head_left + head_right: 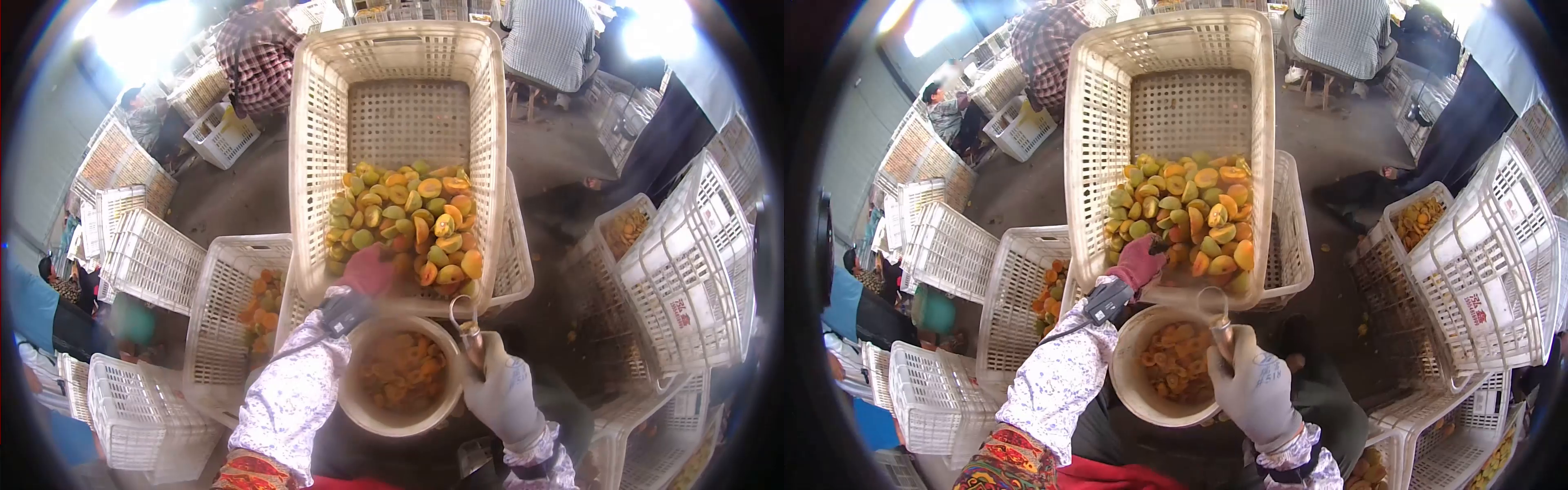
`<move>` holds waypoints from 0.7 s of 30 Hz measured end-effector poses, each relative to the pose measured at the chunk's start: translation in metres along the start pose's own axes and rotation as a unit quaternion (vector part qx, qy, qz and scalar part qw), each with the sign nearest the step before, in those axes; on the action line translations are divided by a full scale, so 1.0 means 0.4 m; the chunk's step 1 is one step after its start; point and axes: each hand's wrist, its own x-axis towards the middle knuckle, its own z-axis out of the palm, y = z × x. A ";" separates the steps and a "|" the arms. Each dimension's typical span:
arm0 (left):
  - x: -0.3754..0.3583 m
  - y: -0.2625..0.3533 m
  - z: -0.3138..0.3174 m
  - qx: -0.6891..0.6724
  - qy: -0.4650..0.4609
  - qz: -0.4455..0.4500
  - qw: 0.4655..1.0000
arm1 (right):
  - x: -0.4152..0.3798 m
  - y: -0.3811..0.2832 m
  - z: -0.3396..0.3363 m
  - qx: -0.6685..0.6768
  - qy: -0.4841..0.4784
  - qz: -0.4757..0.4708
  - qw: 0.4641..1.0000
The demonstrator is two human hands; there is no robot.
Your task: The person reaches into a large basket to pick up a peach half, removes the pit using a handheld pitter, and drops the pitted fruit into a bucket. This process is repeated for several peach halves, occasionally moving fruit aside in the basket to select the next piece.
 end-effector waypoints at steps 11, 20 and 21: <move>0.035 0.056 0.062 0.120 -0.068 -0.027 0.990 | 0.014 -0.011 0.035 -0.022 -0.023 0.008 0.999; 0.066 -0.068 0.054 0.093 -0.008 0.152 0.984 | 0.034 -0.018 0.005 0.088 -0.031 0.078 0.993; 0.072 -0.063 0.049 0.055 -0.044 0.089 0.994 | 0.035 -0.025 0.001 0.092 -0.032 0.086 0.991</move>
